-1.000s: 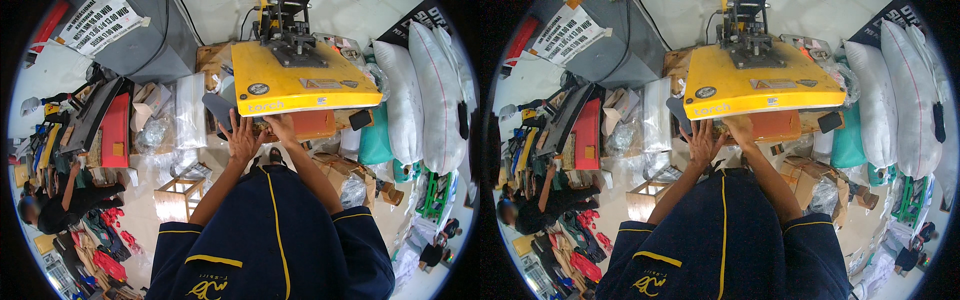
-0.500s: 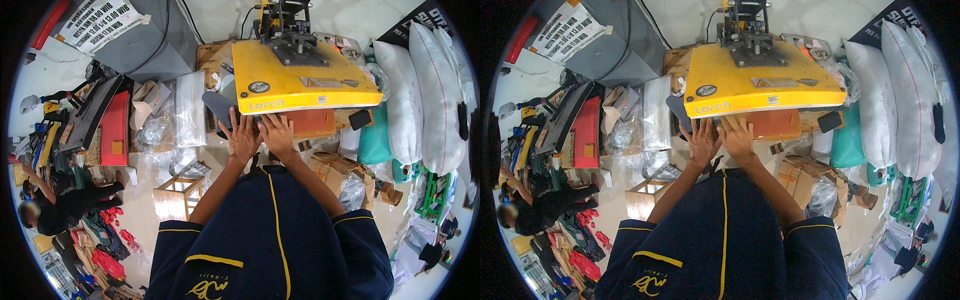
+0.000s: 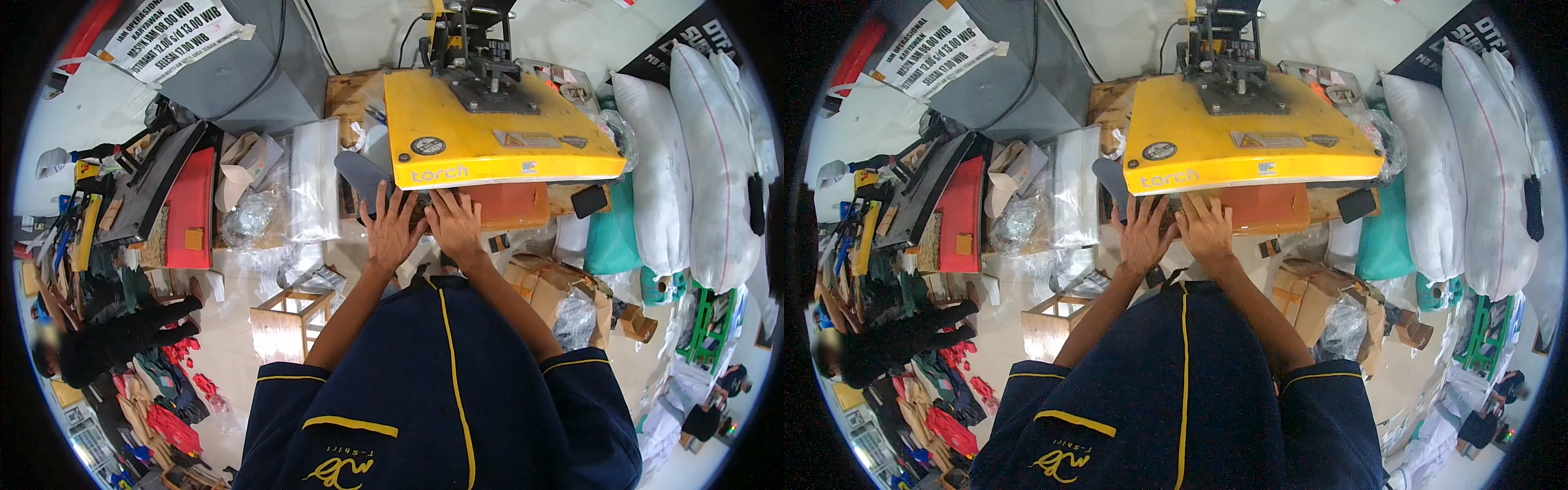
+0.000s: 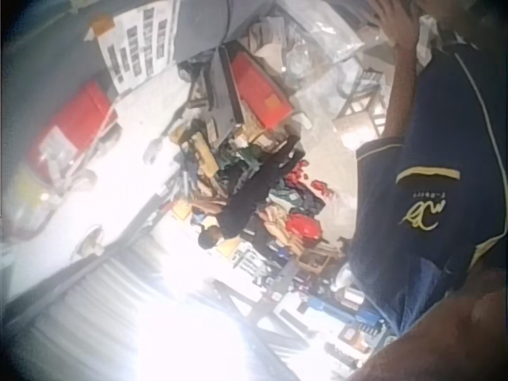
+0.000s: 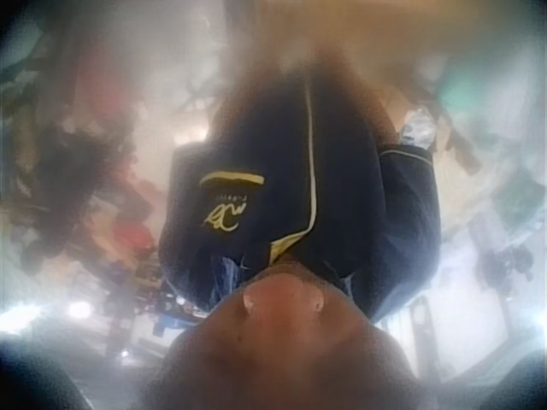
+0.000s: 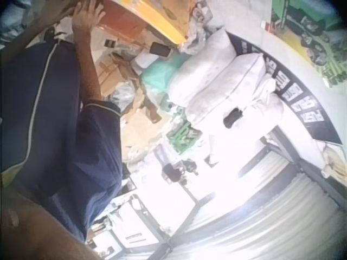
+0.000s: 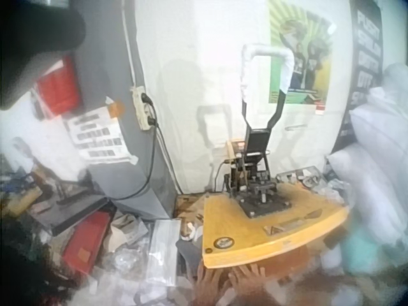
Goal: The person prepares a cap on a heat press, positions a small transfer on the front of the cap, and closes the press for several seconds. They then open the press, remove the cap, and repeat the process for another cap, using a small plastic sheet to assist in the alignment and application of the transfers.
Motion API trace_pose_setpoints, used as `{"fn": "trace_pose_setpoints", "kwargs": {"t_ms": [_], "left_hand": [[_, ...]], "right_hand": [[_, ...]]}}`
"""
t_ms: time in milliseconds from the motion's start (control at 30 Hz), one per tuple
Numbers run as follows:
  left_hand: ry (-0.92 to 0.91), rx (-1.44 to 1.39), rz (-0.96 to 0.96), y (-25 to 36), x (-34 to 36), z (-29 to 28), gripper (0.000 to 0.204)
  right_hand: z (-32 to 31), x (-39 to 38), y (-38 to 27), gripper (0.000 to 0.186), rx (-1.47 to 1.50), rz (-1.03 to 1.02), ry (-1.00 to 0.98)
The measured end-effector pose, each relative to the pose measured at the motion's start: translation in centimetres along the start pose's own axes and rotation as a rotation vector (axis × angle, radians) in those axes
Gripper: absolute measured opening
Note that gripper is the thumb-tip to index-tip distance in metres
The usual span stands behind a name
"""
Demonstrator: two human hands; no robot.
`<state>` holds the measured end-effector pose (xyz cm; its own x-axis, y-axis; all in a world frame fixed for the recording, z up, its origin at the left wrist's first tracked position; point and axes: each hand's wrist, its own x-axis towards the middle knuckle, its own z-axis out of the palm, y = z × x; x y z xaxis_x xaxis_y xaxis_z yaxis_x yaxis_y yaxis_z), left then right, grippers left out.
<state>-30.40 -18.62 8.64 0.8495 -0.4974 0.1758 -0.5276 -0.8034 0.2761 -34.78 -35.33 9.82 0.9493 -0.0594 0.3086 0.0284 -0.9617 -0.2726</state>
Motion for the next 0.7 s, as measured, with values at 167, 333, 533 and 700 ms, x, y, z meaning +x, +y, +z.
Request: {"fn": "trace_pose_setpoints", "kwargs": {"t_ms": [167, 333, 533, 700], "left_hand": [[0.025, 0.012, 0.002, 0.15, -0.16, -0.10, 0.062], [0.020, 0.028, -0.012, 0.28, -0.17, -0.15, 0.062], [0.023, 0.023, -0.013, 0.23, -0.17, 0.11, 0.061], [0.026, 0.015, -0.017, 0.23, -0.24, 0.14, 0.060]], "right_hand": [[0.04, -0.21, 0.06, 0.045, 0.021, 0.014, -0.028], [0.08, -0.31, 0.17, 0.046, 0.015, 0.021, -0.066], [-0.03, -0.24, 0.13, 0.046, 0.026, 0.021, -0.057], [-0.07, -0.25, 0.07, 0.046, 0.036, 0.031, -0.064]]}}
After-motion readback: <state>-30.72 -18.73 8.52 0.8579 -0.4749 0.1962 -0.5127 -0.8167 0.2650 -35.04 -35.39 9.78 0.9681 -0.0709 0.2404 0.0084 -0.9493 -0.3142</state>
